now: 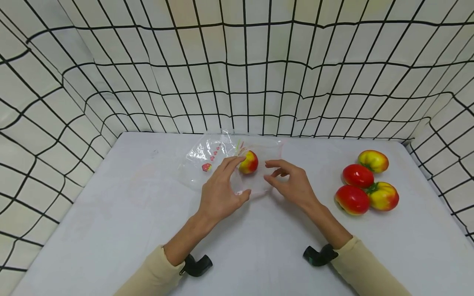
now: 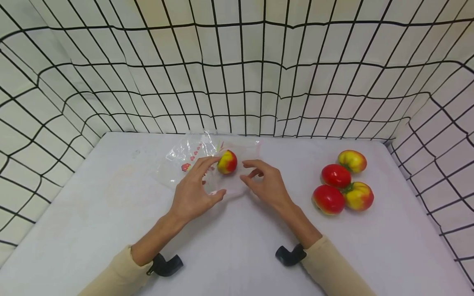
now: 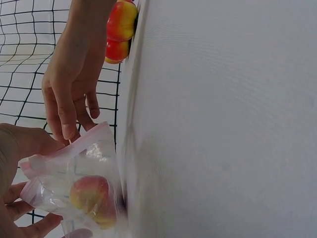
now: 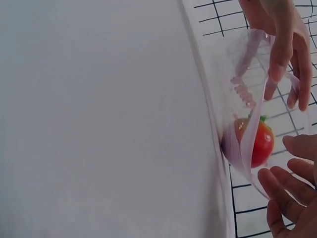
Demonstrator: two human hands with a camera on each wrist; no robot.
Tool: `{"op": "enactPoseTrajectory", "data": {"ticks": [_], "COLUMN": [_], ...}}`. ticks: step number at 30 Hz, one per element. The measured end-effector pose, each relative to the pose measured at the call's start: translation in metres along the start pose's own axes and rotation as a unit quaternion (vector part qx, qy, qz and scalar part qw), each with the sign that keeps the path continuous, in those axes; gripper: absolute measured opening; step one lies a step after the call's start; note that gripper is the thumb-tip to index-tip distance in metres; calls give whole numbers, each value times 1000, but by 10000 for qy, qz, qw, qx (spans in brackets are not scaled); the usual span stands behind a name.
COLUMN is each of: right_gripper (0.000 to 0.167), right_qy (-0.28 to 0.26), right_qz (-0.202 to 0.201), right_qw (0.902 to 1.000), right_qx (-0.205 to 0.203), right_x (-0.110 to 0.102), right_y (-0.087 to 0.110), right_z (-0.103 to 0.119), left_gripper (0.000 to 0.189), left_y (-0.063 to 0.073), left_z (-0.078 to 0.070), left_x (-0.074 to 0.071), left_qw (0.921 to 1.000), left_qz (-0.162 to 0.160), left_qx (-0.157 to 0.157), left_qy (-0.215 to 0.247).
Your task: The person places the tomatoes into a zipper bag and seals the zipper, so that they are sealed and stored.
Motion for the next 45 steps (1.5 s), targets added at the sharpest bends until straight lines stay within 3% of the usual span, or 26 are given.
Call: {"op": "enactPoseTrajectory", "data": {"ticks": [27,45], "right_gripper": [38,36], "right_qy": [394,646], "right_qz": [-187,-344], "right_qw": [9982,9961], "right_qx": [405,486], "right_x": [-52,-74], "right_y": [16,29], "right_z": [-17,-26], "left_gripper": [80,82], "left_y": [-2,1], "left_z": [2,5], "left_x": [3,3], "left_qw": [9999,10000], "left_qz": [8,12], "left_qx": [-23,-66], "left_qy": [126,50]}}
Point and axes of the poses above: each hand's wrist, its own y-axis away from the middle knuckle, its own x-axis out of the palm, z = x × y, the point moved 9 cm from there along -y, towards the middle knuckle, and after that the axes turned 4 degrees about z, right-handed, at the moved point
